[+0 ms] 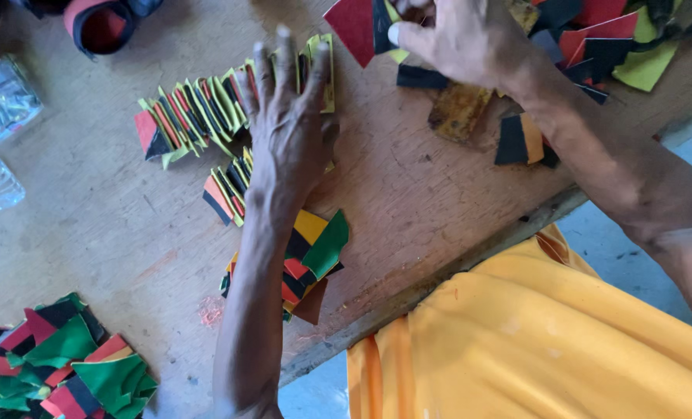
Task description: The person repeatedly picks up small colored foam pieces, aligns them, and presses them together by hand. They place each assembled unit into a growing stack on the wooden workbench.
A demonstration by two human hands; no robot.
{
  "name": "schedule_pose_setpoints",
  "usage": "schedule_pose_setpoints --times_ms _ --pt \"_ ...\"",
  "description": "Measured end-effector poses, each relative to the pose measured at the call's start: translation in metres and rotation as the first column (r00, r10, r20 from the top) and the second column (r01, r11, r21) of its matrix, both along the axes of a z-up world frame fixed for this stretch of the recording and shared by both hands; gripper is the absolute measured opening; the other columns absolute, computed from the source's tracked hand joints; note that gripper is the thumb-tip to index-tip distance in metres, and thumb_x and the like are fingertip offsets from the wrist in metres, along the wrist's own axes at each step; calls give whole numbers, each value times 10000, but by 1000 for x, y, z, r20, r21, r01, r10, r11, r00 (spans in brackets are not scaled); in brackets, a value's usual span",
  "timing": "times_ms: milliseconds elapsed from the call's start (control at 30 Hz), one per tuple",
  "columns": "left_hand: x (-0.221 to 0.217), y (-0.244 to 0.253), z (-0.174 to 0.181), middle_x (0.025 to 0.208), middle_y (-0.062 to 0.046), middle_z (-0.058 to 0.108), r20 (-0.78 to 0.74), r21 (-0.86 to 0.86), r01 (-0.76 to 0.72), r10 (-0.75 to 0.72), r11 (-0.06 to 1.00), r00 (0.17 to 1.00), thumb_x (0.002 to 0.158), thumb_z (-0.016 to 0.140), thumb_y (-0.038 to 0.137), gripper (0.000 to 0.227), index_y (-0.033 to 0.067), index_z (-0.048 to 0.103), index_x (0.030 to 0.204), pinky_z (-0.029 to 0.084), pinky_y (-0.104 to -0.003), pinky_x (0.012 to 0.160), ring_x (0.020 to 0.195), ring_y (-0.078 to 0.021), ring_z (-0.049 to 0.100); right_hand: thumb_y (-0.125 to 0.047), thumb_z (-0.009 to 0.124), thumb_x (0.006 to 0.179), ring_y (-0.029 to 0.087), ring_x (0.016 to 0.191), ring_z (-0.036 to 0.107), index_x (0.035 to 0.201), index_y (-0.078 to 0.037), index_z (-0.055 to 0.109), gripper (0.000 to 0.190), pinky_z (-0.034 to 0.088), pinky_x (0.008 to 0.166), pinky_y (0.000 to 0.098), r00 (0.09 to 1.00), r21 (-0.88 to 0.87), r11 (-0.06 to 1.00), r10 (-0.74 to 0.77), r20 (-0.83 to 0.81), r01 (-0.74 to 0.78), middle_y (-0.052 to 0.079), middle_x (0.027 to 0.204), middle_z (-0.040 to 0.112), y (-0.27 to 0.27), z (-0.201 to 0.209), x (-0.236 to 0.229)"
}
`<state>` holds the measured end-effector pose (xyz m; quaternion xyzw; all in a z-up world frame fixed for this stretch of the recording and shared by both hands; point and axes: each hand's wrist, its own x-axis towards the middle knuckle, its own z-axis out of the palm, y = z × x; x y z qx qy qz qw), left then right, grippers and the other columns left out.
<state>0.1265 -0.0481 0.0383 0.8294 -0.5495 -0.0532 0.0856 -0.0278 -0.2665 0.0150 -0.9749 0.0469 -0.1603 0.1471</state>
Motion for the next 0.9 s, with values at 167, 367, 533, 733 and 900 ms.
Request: schedule_pose_setpoints --times_ms 167,367,533,733,900 --pt "-30 13 31 1374 -229 611 -667 -192 -491 254 850 700 999 604 194 558 123 442 1527 506 -455 1121 1278 -313 587 -2 752 1032 287 1030 704 1144 -24 671 140 576 875 425 953 203 963 119 280 -179 127 1182 694 26 33 -22" --pt "-48 28 23 1237 -168 676 -980 -101 -580 -182 808 -83 941 702 48 537 3 498 1436 617 -354 959 1072 -199 693 -68 801 789 346 1142 656 939 -8 646 224 579 932 440 894 37 926 351 278 -375 165 1261 689 56 60 -38" --pt "-66 42 11 1245 -145 681 -973 -146 -598 -223 788 -55 904 730 -75 501 -15 545 1365 609 -322 906 1047 -184 682 -54 796 761 337 1254 591 1068 5 701 327 556 1004 397 892 152 884 413 185 -441 153 1336 686 68 58 -49" --pt "-75 53 7 1179 -112 720 -984 -143 -635 -178 759 9 969 673 -91 289 -36 667 1252 594 -290 959 1064 -148 685 -72 838 836 272 1057 621 1098 -73 767 271 560 884 376 936 132 937 296 192 -323 62 997 675 69 50 -62" --pt "-80 56 15 1174 -79 731 -986 -143 -719 -35 680 163 946 710 -79 359 -23 666 1298 587 -266 976 1061 -135 692 -162 852 878 155 883 681 1081 -102 758 231 565 769 293 994 631 769 54 96 -103 40 970 722 61 43 -72"
